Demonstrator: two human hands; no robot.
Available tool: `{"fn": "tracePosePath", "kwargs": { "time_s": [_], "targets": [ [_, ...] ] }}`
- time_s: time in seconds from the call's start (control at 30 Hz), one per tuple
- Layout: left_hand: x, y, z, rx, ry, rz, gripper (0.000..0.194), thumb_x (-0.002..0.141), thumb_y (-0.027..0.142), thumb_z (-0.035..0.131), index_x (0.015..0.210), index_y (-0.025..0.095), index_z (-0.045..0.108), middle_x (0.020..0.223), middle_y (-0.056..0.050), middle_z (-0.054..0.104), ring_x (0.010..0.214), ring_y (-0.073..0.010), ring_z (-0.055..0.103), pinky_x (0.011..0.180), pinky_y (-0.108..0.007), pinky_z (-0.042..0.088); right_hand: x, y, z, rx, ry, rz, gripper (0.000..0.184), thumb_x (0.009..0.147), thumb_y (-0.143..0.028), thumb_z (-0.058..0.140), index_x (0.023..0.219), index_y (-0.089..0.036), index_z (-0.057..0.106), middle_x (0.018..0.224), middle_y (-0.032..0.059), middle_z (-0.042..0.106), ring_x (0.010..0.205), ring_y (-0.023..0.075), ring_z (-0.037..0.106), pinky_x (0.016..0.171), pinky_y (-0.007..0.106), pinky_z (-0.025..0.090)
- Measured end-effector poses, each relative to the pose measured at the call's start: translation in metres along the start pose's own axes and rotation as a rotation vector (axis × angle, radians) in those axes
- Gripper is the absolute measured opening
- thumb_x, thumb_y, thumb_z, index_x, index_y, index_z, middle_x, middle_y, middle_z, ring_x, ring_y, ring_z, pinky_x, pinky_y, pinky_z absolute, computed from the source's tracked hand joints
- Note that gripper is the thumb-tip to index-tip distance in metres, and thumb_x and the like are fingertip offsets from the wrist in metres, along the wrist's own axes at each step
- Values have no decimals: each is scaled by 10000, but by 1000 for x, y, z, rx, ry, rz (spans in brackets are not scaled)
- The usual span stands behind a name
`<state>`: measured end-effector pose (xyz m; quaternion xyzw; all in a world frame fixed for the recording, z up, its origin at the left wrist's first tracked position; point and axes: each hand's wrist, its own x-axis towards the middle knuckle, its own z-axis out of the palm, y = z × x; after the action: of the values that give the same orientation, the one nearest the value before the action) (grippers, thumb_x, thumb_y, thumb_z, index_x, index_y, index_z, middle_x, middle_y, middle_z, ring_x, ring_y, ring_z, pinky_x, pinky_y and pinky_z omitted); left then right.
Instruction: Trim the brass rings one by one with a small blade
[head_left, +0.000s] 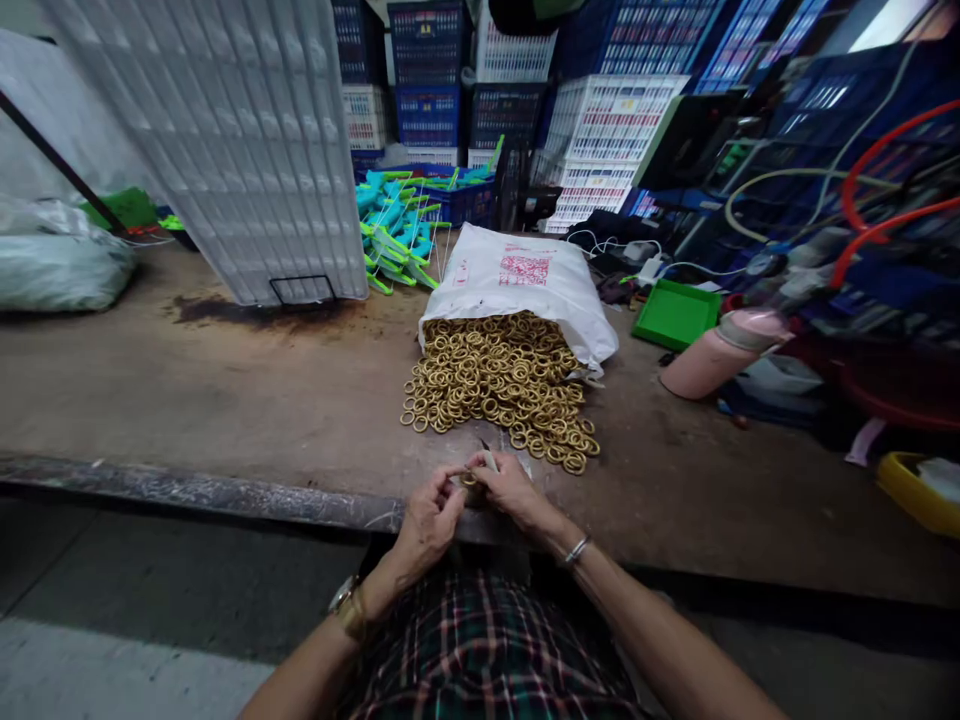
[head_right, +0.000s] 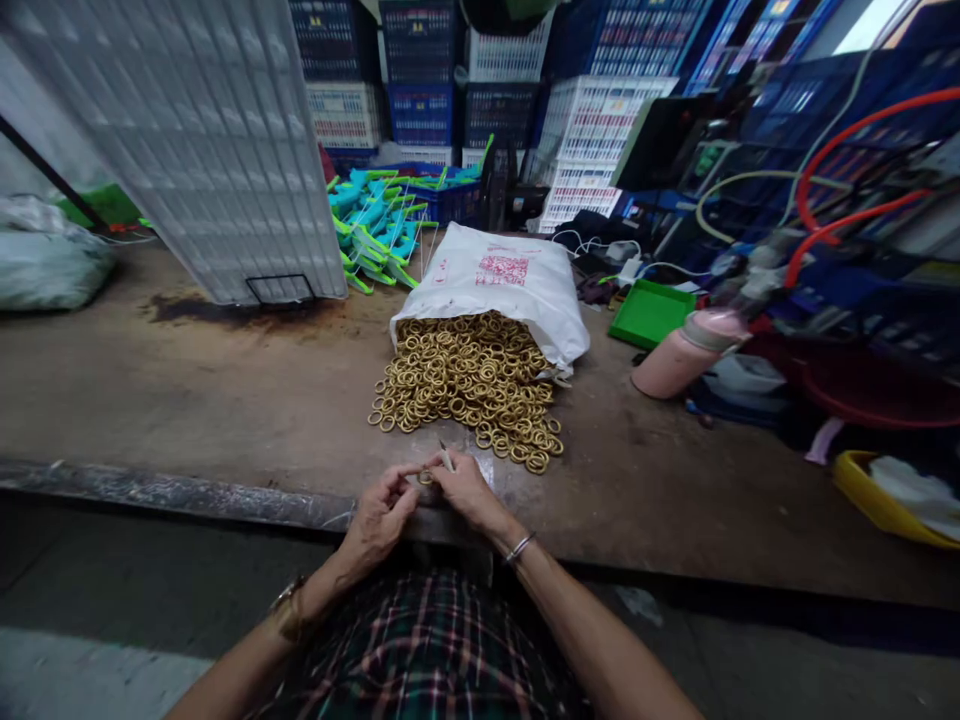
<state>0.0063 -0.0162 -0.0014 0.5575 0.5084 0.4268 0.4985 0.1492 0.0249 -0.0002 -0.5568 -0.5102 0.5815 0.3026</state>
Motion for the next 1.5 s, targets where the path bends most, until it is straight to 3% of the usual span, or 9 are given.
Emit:
{"fn": "tracePosePath", "kwargs": {
  "time_s": [0.1,0.2,0.33,0.43,0.63,0.9,1.03,1.23,1.5],
  "targets": [
    [0,0,3,1,-47,27,214,775,299,521,902,145,597,630,21,502,566,-93,426,568,-217,354,-9,-2,3,184,-67,103,180,654,-319,504,781,-191,508,491,-109,384,334,33,228,339,182,151],
    [0,3,5,-130,-54,-57,211,774,345,532,808,142,575,687,1,539,614,-97,461,584,-211,365,-13,-3,6,237,-62,113,210,666,-372,524,769,-192,492,496,-106,395,321,27,221,325,181,147],
    [0,4,6,-332,-80,-292,267,751,413,557,825,160,511,588,60,451,429,-40,307,416,-175,227,-12,1,7,124,-25,50,246,706,-431,522,695,-188,490,468,-98,365,351,37,252,351,182,179],
    [0,5,7,-403,-98,-366,298,732,434,571,841,173,476,577,78,433,387,-23,229,381,-173,151,-10,6,7,14,33,-16,238,715,-411,524,670,-178,521,476,-83,382,413,51,296,400,183,226],
    [-1,7,7,-307,-174,-331,317,760,472,541,733,167,457,511,82,391,389,-24,245,383,-168,167,-6,9,5,-69,103,-100,216,702,-363,509,642,-161,556,553,-52,455,524,79,368,493,198,294],
    [0,3,4,-423,-201,-335,328,752,485,553,716,174,457,462,95,334,369,-32,224,363,-176,143,-6,2,3,-100,84,-156,207,749,-321,431,602,-182,477,522,-60,412,492,81,346,494,201,288],
    [1,0,5,-471,-148,-348,331,733,479,579,724,170,461,537,70,418,385,-26,262,367,-172,159,-8,4,-2,-344,150,-262,215,782,-275,388,603,-184,467,542,-37,440,525,96,386,507,205,285],
    [0,0,7,-424,-111,-313,333,735,482,569,762,166,466,603,53,473,404,-23,279,382,-169,174,-19,14,-3,-766,11,-424,167,664,-85,410,690,-187,538,598,-5,536,557,112,423,542,221,261],
    [-1,-4,5,-289,-97,-224,344,764,508,523,743,171,457,563,63,422,436,-46,287,417,-185,205,-21,9,0,-904,-46,-394,233,684,-81,397,801,-176,575,708,37,622,606,132,501,561,237,264]
  ]
}}
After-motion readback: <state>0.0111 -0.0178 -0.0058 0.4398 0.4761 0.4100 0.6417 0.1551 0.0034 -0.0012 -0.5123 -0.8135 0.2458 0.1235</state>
